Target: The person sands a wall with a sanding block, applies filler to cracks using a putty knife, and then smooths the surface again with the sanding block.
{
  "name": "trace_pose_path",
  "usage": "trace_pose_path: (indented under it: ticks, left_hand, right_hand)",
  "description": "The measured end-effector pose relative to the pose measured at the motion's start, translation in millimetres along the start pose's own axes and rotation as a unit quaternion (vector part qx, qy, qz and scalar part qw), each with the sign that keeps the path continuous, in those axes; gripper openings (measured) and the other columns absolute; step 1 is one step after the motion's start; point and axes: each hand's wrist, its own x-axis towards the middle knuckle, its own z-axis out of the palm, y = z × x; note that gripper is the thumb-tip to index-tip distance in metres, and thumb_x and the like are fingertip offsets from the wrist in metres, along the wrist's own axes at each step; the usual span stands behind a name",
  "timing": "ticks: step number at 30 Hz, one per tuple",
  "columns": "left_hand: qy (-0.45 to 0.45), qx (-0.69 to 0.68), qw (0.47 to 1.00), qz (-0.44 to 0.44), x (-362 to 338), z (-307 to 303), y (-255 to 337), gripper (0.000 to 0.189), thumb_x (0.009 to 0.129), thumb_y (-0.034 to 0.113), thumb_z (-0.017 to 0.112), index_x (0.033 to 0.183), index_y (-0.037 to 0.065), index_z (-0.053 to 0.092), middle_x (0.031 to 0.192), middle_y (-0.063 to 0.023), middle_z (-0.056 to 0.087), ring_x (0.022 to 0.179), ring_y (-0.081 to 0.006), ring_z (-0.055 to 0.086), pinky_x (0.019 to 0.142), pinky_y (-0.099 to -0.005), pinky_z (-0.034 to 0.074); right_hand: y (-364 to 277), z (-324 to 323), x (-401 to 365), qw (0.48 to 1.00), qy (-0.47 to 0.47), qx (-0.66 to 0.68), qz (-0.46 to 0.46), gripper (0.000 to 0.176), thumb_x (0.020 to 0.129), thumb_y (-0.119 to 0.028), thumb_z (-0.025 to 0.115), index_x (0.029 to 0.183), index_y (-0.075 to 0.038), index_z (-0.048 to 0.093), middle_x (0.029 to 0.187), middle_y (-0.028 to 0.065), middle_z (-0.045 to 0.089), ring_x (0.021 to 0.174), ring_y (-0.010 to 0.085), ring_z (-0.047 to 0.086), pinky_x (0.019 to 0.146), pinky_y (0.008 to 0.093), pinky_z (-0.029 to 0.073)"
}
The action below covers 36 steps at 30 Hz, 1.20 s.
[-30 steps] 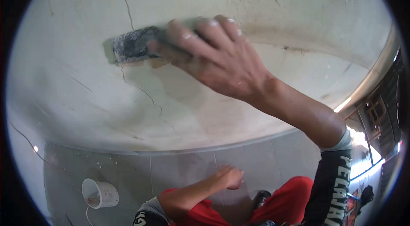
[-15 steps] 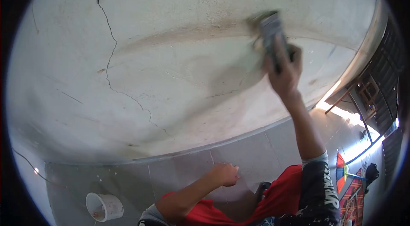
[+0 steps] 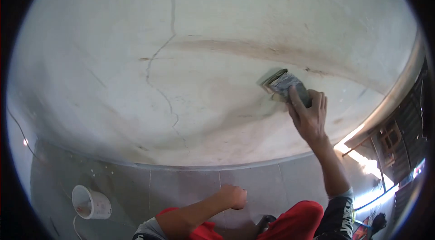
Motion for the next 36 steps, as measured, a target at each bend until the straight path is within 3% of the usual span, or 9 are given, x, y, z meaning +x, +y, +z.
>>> trace_pose_path:
  ticks: [8,11,18,23,25,27,30,31,36]
  left_hand:
    - [-0.052,0.024,0.997,0.043,19.2,-3.2,16.8,0.037,0.096,0.037,0.053,0.112,0.008,0.07,0.113,-0.0152,0.07,0.111,-0.0297,0.065,0.092,-0.0459,0.049]
    - [-0.061,0.026,0.997,0.035,22.9,-6.2,17.3,0.036,0.096,0.036,0.053,0.112,0.008,0.07,0.113,-0.0149,0.07,0.111,-0.0289,0.065,0.093,-0.0454,0.049]
    - [0.012,0.029,0.999,0.008,-6.3,-16.2,21.0,0.034,0.094,0.034,0.056,0.114,0.01,0.071,0.114,-0.0122,0.07,0.111,-0.0277,0.065,0.092,-0.044,0.049]
    - [0.003,0.02,1.0,0.015,-7.4,-9.5,7.1,0.033,0.094,0.033,0.057,0.114,0.01,0.071,0.115,-0.0116,0.07,0.11,-0.0276,0.066,0.091,-0.0437,0.05]
    - [-0.028,0.036,0.999,0.013,-4.8,-5.7,4.8,0.034,0.094,0.033,0.056,0.113,0.009,0.071,0.115,-0.012,0.07,0.11,-0.028,0.066,0.091,-0.044,0.05]
    - [-0.027,0.012,1.0,-0.002,-5.1,-6.1,5.4,0.035,0.095,0.034,0.055,0.114,0.009,0.071,0.116,-0.0123,0.07,0.11,-0.0287,0.066,0.091,-0.0442,0.05]
    - [-0.021,0.022,1.0,0.002,-11.3,-2.3,2.3,0.036,0.095,0.035,0.054,0.114,0.008,0.07,0.116,-0.0133,0.069,0.111,-0.0291,0.066,0.091,-0.0446,0.05]
    - [-0.024,0.02,1.0,0.002,-15.8,0.8,1.9,0.036,0.095,0.035,0.054,0.114,0.008,0.07,0.116,-0.0133,0.069,0.111,-0.0291,0.066,0.091,-0.0446,0.05]
    - [0.025,0.015,1.0,0.008,-42.6,-8.5,2.9,0.035,0.093,0.035,0.057,0.113,0.009,0.07,0.113,-0.0144,0.07,0.108,-0.0299,0.066,0.091,-0.0449,0.049]
  right_hand:
    - [-37.5,-15.9,139.8,0.978,0.012,0.007,-0.21,0.072,0.078,-0.012,0.072,0.145,-0.015,0.046,0.097,0.0092,0.051,0.089,0.0237,0.054,0.075,0.0375,0.048]
    - [-24.9,-10.3,144.0,0.97,0.027,0.02,-0.242,0.072,0.076,-0.011,0.074,0.143,-0.016,0.05,0.097,0.0085,0.051,0.088,0.0225,0.054,0.074,0.0372,0.049]
    - [54.1,-45.6,77.3,0.976,-0.103,-0.062,-0.184,0.063,0.075,-0.014,0.078,0.135,-0.014,0.059,0.095,0.0103,0.048,0.081,0.0264,0.049,0.071,0.0417,0.046]
    - [-7.4,-25.6,141.0,0.975,0.019,-0.016,-0.223,0.057,0.076,-0.017,0.076,0.131,-0.014,0.063,0.096,0.0081,0.051,0.083,0.0256,0.051,0.073,0.0392,0.048]
    - [-57.7,-4.9,188.5,0.936,0.15,0.011,-0.318,0.042,0.081,-0.019,0.069,0.122,-0.011,0.067,0.1,0.0071,0.056,0.098,0.0259,0.059,0.082,0.0366,0.052]
    - [-108.5,27.2,213.6,0.901,0.307,0.012,-0.308,0.028,0.084,-0.021,0.065,0.109,-0.01,0.07,0.1,0.007,0.058,0.096,0.0248,0.061,0.082,0.0352,0.055]
    - [-125.3,14.5,213.0,0.944,0.179,0.03,-0.277,0.028,0.083,-0.02,0.066,0.109,-0.009,0.07,0.1,0.0065,0.059,0.096,0.0235,0.062,0.082,0.0347,0.056]
    - [-104.0,18.2,203.2,0.928,0.213,0.042,-0.301,0.038,0.082,-0.017,0.068,0.119,-0.011,0.067,0.096,0.0062,0.056,0.093,0.0223,0.06,0.079,0.0346,0.054]
    - [-3.9,-20.3,99.5,0.975,-0.001,-0.026,-0.221,0.067,0.075,-0.018,0.077,0.138,-0.014,0.056,0.09,0.006,0.046,0.08,0.0237,0.05,0.072,0.0382,0.048]
